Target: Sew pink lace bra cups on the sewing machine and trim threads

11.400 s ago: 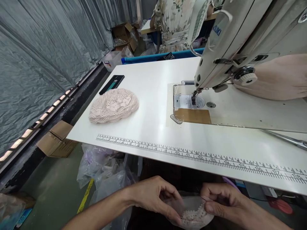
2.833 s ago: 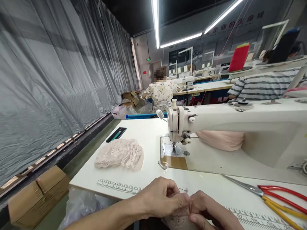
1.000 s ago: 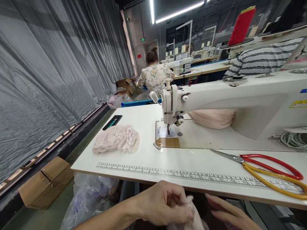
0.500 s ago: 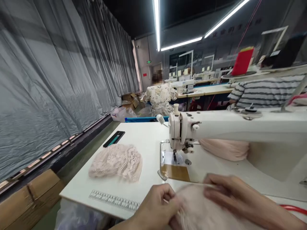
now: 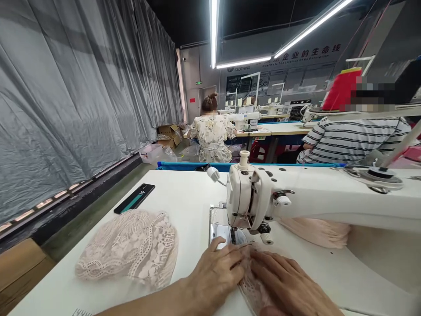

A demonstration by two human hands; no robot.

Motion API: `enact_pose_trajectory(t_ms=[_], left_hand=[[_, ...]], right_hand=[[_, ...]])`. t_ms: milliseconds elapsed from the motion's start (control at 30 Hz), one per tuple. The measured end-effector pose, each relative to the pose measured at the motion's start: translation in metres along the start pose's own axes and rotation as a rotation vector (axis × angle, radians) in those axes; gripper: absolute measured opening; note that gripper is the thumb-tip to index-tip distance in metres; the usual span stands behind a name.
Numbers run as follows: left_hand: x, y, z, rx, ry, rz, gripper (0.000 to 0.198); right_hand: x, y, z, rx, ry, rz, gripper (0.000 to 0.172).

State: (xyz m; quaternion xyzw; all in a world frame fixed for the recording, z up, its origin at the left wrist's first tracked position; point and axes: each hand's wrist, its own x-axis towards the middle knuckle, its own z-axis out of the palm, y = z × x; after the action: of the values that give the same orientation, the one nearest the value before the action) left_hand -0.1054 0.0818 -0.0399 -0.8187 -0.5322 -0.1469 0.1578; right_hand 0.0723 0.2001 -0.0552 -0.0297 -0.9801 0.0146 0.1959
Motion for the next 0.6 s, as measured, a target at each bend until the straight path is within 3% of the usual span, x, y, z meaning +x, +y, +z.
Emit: enact_pose_trajectory(t_ms=[133,233,333,467,600], left_hand=[[-0.006,-0.003,0.002,0.052,0.040,0.006,0.017],[-0.011,-0.001,0.004,0.088,0.124,0.008,0.018],[-0.010,-0.003,0.009,0.111,0.152,-0.001,0.018],[-0.007,-0.013,0.012,0.120,0.101,-0.022,0.012],[-0.004,-0.022,0.009,0.097,0.058,-0.051,0.010]], right_hand=[[0.003,0.015,0.003,0.076,-0.084,-0.076,0.071],[0.008,0.018,0.010,0.085,-0.115,-0.051,0.066],[0.017,0.019,0.014,0.099,-0.065,-0.040,0.060],[0.028,0.020,0.014,0.144,0.049,-0.002,0.067],[0.035,0.021,0.010,0.170,0.062,0.105,0.061]])
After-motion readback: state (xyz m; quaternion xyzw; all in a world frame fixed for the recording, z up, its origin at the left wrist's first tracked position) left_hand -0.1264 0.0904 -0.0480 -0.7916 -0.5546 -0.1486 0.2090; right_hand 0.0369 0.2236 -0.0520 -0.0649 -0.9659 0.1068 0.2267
